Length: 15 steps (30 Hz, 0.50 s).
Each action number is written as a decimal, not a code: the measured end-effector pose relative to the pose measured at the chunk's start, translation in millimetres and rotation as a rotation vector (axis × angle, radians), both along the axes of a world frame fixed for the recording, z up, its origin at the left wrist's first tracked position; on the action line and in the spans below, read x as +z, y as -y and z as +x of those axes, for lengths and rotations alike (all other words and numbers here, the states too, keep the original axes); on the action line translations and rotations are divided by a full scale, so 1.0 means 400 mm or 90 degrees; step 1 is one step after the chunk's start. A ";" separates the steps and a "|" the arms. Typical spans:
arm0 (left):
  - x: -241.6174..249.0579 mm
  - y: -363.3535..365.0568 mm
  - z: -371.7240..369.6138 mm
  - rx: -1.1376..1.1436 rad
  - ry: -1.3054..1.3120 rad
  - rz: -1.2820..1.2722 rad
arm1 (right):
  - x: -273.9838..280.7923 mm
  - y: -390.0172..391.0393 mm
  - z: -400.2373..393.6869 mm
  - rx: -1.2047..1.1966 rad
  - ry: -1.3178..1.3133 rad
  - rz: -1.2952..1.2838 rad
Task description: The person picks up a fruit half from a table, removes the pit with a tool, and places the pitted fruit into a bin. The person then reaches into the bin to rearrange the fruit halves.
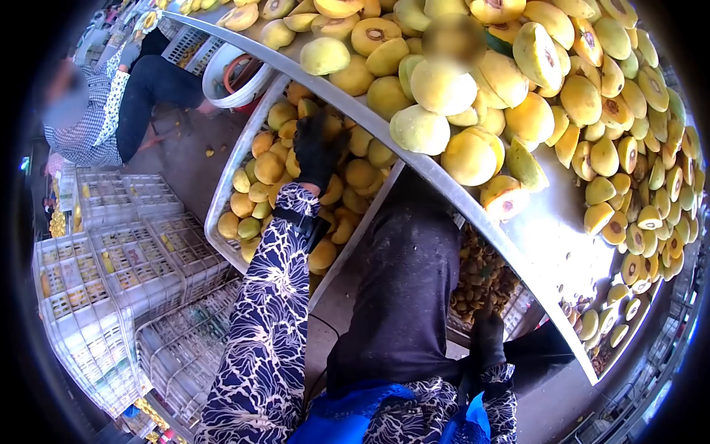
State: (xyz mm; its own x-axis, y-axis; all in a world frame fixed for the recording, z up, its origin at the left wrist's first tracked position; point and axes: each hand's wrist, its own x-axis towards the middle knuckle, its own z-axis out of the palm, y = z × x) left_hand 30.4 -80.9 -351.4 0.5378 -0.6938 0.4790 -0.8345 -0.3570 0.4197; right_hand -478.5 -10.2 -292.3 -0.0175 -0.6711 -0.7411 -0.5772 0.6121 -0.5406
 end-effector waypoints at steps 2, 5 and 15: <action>-0.013 0.017 -0.003 0.038 0.016 0.006 | -0.046 -0.009 -0.045 0.090 -0.007 -0.073; 0.013 0.024 -0.010 0.062 -0.031 0.009 | -0.033 -0.012 -0.040 0.061 0.000 -0.067; 0.092 -0.039 0.027 -0.162 0.012 0.187 | -0.059 -0.012 -0.077 0.210 0.004 -0.175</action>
